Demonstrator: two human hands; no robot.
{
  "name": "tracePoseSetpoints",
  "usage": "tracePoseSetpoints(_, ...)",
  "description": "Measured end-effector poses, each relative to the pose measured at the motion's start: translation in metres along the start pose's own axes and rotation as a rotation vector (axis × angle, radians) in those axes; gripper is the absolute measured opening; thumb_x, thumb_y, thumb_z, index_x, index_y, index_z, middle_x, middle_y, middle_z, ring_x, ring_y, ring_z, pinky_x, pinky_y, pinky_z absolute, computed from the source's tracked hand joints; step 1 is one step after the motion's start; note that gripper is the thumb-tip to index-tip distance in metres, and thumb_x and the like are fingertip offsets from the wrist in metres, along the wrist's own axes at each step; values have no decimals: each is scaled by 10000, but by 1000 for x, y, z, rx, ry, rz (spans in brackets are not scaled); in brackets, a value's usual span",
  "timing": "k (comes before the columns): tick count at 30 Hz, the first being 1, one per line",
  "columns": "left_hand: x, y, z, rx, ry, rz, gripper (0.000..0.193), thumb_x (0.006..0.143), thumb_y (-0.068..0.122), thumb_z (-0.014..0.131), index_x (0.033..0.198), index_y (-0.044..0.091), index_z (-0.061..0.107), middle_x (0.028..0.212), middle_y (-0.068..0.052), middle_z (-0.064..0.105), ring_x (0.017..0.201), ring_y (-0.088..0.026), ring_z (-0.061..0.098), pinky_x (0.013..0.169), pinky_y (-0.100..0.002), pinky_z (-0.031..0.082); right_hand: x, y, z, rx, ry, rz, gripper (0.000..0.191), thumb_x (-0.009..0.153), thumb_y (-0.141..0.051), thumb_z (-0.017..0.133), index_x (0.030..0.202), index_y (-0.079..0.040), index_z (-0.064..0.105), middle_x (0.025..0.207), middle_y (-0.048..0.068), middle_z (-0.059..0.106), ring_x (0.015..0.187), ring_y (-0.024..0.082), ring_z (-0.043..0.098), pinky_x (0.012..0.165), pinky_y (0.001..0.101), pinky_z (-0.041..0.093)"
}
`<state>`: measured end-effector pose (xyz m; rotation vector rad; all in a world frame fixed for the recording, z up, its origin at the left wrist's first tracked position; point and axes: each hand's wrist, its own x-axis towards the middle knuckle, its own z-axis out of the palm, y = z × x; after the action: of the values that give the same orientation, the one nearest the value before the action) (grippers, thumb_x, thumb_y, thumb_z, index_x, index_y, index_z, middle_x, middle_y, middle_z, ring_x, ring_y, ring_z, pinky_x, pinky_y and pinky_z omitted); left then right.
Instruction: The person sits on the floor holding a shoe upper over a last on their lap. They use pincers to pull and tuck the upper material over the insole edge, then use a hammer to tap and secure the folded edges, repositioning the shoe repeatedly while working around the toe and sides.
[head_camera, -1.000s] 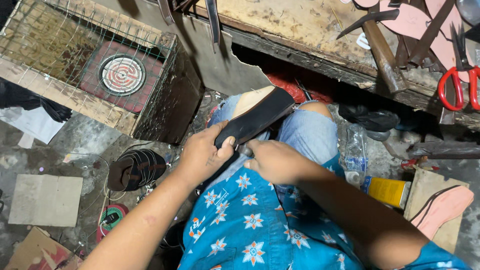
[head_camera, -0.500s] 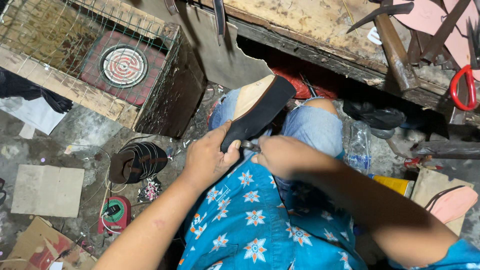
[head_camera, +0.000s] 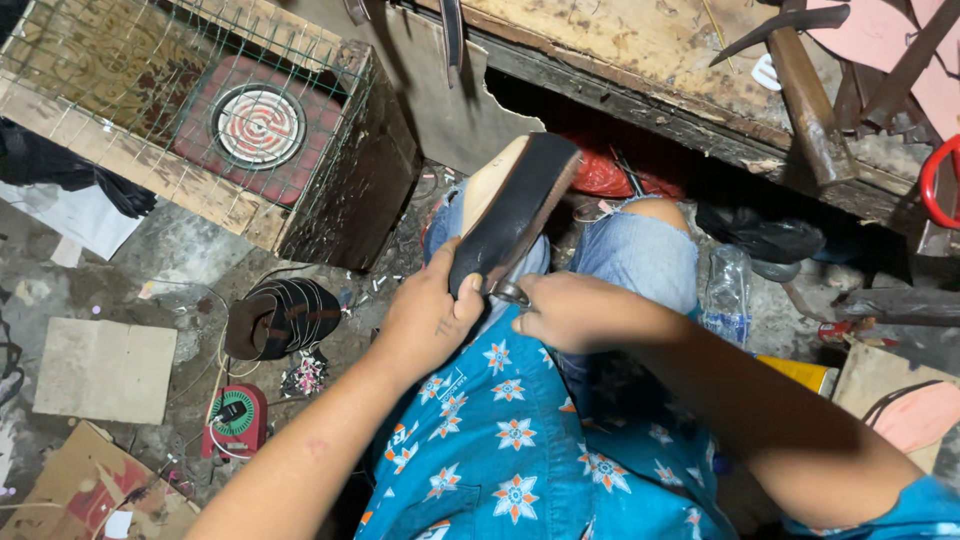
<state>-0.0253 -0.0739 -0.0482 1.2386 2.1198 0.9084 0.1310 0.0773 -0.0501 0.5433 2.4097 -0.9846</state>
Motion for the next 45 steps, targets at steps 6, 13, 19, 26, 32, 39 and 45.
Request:
tracePoseSetpoints(6,-11,10,12,99,3,-39,687,941,342,536,1487,-47,386,1007,-349,680,920,-528,673,845,-554,534,10,6,-5,278,-139,-11,335,810,-279,638,945,11,741,832,181,768,779,297,757,723,410,587)
tracePoseSetpoints(13,-19,15,16,124,0,-93,734,932,336,534,1518,-58,334,1093,-356,664,913,-518,682,834,-557,536,-1,-2,-4,537,-206,96,384,944,-292,565,826,57,673,627,130,703,507,234,680,501,386,559)
tracePoseSetpoints(19,-5,18,1,-78,-4,-153,694,987,403,552,1498,-42,400,1080,-337,692,1019,-458,687,907,-483,528,7,-11,18,472,-51,112,343,958,-341,531,928,-20,650,622,102,676,524,234,672,532,389,559)
tracePoseSetpoints(26,-5,9,-5,-34,-36,-149,702,907,357,572,1499,19,407,1051,-296,702,947,-432,713,861,-471,539,-18,8,-9,167,-31,20,434,923,-437,640,1086,-35,636,819,155,729,720,246,740,651,395,558)
tracePoseSetpoints(32,-3,-7,-12,88,-55,52,697,892,323,632,1459,-21,417,1009,-324,687,912,-485,685,809,-505,538,-23,70,-106,111,432,249,512,858,-405,685,1188,-18,635,971,222,710,881,357,709,788,456,562)
tracePoseSetpoints(39,27,28,-73,222,-518,268,387,804,375,746,961,23,701,696,-207,676,683,-381,694,624,-460,541,44,97,-157,-235,932,256,508,822,-243,787,1192,69,631,1221,336,576,1172,495,554,1025,496,449)
tracePoseSetpoints(45,62,54,-56,46,-190,161,374,777,359,810,848,15,683,699,-174,674,612,-278,683,572,-388,518,44,94,-153,-250,1085,146,564,859,-306,826,1253,52,640,1221,282,596,1184,467,535,1026,513,422)
